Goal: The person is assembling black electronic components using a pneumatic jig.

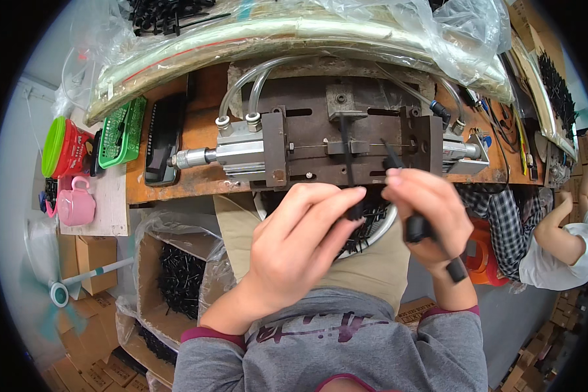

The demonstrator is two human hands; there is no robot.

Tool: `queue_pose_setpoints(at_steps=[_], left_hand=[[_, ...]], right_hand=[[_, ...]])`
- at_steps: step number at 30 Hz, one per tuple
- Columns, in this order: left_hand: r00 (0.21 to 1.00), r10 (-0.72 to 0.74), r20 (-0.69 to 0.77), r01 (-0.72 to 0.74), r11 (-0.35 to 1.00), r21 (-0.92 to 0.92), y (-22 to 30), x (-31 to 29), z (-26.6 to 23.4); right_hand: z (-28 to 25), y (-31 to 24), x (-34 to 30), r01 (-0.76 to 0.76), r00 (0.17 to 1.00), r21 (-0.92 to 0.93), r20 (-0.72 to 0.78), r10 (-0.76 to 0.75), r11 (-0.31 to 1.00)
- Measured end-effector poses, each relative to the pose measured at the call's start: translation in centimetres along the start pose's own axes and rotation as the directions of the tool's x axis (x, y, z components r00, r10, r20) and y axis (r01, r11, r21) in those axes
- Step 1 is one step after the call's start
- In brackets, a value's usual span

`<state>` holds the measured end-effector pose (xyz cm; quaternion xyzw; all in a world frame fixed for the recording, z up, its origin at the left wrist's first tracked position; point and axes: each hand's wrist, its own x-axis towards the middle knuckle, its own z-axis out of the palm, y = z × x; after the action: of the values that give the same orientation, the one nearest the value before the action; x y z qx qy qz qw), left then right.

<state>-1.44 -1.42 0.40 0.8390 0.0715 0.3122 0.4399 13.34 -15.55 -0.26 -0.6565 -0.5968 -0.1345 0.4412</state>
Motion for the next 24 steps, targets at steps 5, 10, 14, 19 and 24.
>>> queue_pose_setpoints(at_steps=[5, 10, 14, 19, 24], left_hand=[[0.986, 0.137, 0.097, -0.163, 0.922, 0.352, -2.1, -0.1, 1.4], [0.975, 0.167, 0.148, -0.219, 0.847, 0.485, -3.4, 0.9, 2.6], [0.978, 0.127, 0.165, -0.194, 0.845, 0.498, -3.3, 1.0, 2.5], [0.998, 0.046, 0.053, -0.059, 0.959, 0.278, -2.9, 1.2, 2.0], [0.993, 0.116, 0.014, -0.113, 0.986, -0.120, -0.9, 1.3, 1.1]], right_hand=[[-0.6, -0.3, -0.2, -0.202, 0.975, 0.045, -0.089, 0.206, 0.978], [-0.3, -0.2, -1.0, -0.180, 0.967, 0.134, -0.156, 0.200, 0.975], [-0.9, 0.0, -1.4, -0.183, 0.967, 0.197, -0.138, 0.212, 0.963], [-1.2, -0.3, -1.1, -0.409, 0.818, 0.749, 0.049, 0.573, 0.520], [-0.7, -0.7, -1.1, -0.435, 0.738, 0.897, 0.306, 0.602, 0.078]])
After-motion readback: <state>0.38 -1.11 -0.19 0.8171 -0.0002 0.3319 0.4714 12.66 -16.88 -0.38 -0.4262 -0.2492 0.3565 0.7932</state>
